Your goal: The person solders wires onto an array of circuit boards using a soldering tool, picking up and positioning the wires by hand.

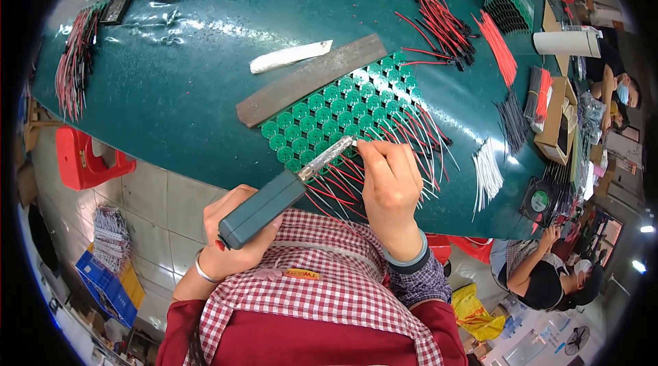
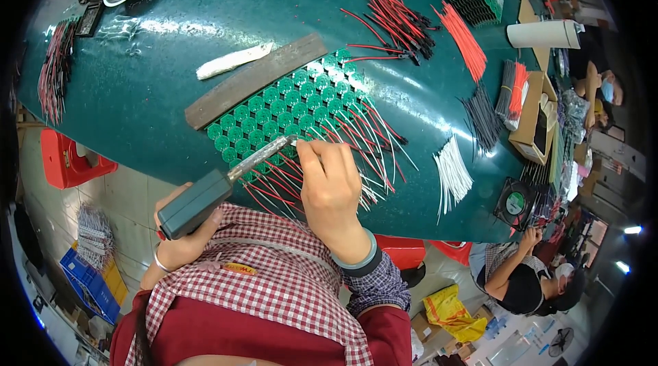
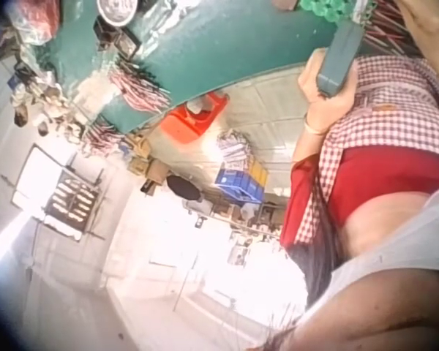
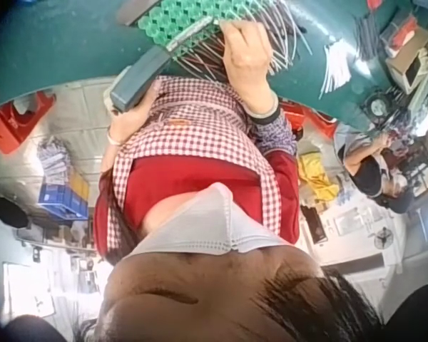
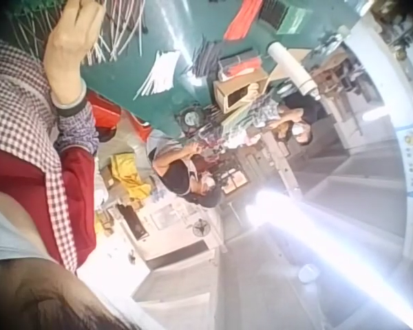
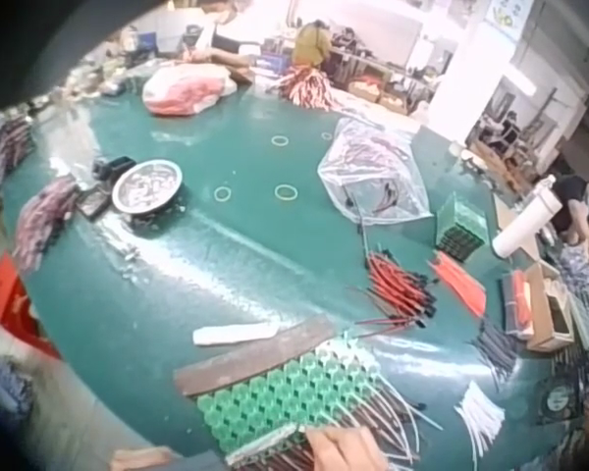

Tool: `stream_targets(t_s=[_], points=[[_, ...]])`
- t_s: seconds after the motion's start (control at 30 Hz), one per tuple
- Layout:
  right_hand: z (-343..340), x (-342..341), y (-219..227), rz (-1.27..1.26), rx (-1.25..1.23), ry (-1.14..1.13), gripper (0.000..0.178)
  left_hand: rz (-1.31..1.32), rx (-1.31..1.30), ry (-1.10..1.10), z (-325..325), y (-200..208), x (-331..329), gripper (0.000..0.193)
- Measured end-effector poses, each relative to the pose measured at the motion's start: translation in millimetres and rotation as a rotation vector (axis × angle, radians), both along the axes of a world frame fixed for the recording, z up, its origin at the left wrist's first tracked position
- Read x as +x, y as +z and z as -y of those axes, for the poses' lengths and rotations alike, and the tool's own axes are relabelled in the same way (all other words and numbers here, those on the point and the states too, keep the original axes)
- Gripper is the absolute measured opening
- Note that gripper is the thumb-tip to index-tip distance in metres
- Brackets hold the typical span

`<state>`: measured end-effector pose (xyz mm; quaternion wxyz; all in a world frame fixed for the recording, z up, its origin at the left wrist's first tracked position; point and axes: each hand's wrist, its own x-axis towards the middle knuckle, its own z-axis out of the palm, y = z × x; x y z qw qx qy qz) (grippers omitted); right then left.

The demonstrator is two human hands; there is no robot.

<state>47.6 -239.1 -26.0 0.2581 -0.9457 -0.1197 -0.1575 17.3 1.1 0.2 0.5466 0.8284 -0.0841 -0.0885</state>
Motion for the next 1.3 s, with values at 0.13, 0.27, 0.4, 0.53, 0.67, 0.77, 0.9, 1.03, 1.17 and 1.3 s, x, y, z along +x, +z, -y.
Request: stream_targets(t_s=[0.13,0.27,0.4,0.53,0.67,0.77,0.9,1.03,1.17,1.3], points=[[0,0,2,-0.011,-0.012,0.0,0.029,-0.001,0.001,-0.001,0,1,1,0.02],[-1,1,3,-0.019,-0.014,0.004,0.028,0.019,-0.026,0.042,-2,-3,-3,0.019],[1,-1,3,-0.035,-0.037,0.032,0.033,-0.109,-0.034,0.091,-9,-6,-16,0.019],[1,-1,2,-0.036,-0.04,0.03,0.033,-0.139,-0.056,0.134,-10,-6,-18,0.022],[1,-1,2,-0.039,-0.046,0.028,0.032,-0.135,-0.072,0.129,-11,-8,-20,0.025],[0,0,3,-0.03,-0.042,0.028,0.03,-0.133,-0.079,0.131,-12,-9,-22,0.026],[-1,0,3,0.037,-0.02,0.025,0.029,-0.173,-0.082,0.155,-14,-7,-25,0.026],[-8,-4,8,0.087,0.027,0.008,0.028,-0.204,-0.076,0.171,-18,-8,-29,0.026],[-9,-7,1,0.042,0.049,0.097,0.029,-0.179,-0.07,0.168,-18,-7,-30,0.027],[-11,-8,-1,0.015,0.028,0.084,0.029,-0.109,-0.001,0.103,-15,4,-18,0.027]])
